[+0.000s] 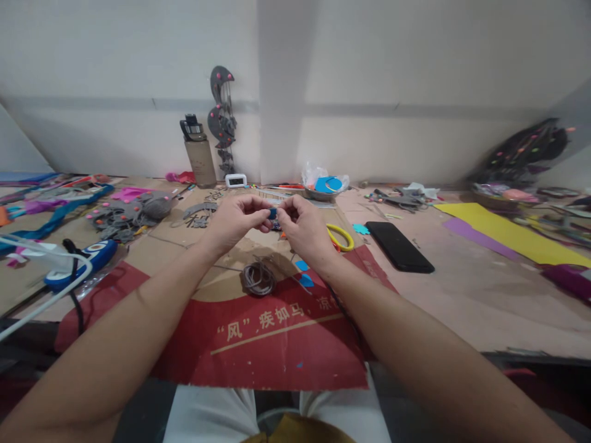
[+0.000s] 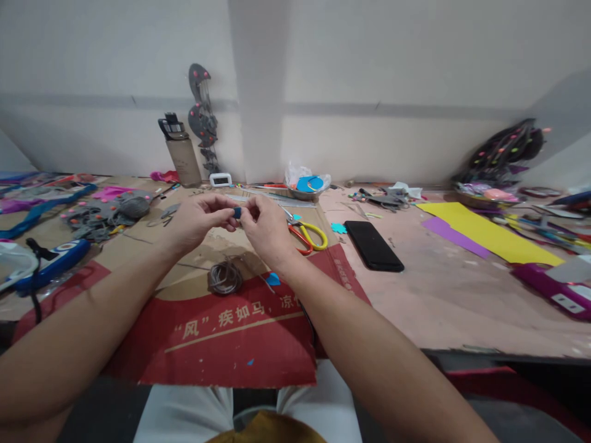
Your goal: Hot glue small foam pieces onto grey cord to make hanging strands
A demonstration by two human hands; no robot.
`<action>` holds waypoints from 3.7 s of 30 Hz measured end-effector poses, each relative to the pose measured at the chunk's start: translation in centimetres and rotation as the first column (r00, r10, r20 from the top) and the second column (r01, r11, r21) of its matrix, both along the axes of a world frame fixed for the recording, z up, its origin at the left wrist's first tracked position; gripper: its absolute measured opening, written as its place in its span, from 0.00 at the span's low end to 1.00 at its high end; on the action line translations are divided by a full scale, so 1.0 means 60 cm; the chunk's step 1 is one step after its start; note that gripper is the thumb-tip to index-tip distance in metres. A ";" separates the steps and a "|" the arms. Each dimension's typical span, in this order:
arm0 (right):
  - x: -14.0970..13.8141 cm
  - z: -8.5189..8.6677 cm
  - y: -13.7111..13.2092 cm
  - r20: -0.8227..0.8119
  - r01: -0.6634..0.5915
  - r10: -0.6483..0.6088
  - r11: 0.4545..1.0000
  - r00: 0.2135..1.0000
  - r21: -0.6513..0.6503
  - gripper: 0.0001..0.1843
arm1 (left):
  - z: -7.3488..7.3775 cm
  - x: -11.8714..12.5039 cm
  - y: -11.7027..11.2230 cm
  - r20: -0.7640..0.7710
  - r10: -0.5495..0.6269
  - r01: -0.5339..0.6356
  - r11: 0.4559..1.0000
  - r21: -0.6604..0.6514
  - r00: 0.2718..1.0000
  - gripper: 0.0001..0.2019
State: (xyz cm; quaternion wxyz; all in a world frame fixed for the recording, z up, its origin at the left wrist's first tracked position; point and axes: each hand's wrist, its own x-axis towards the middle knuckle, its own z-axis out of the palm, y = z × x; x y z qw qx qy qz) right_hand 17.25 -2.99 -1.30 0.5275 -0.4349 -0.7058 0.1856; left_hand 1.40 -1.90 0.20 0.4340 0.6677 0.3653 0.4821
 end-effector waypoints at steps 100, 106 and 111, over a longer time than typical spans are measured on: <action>-0.010 -0.008 -0.019 0.068 -0.119 0.111 0.984 0.992 0.132 0.10 | 0.002 -0.038 0.036 0.421 0.315 -0.369 0.928 0.053 0.851 0.06; -0.007 -0.004 -0.022 0.074 -0.115 0.107 0.986 0.992 0.120 0.09 | 0.005 -0.037 0.035 0.450 0.312 -0.367 0.929 0.039 0.837 0.06; -0.008 -0.008 -0.018 0.077 -0.109 0.100 0.986 0.992 0.126 0.09 | 0.005 -0.036 0.035 0.456 0.284 -0.344 0.938 0.052 0.844 0.06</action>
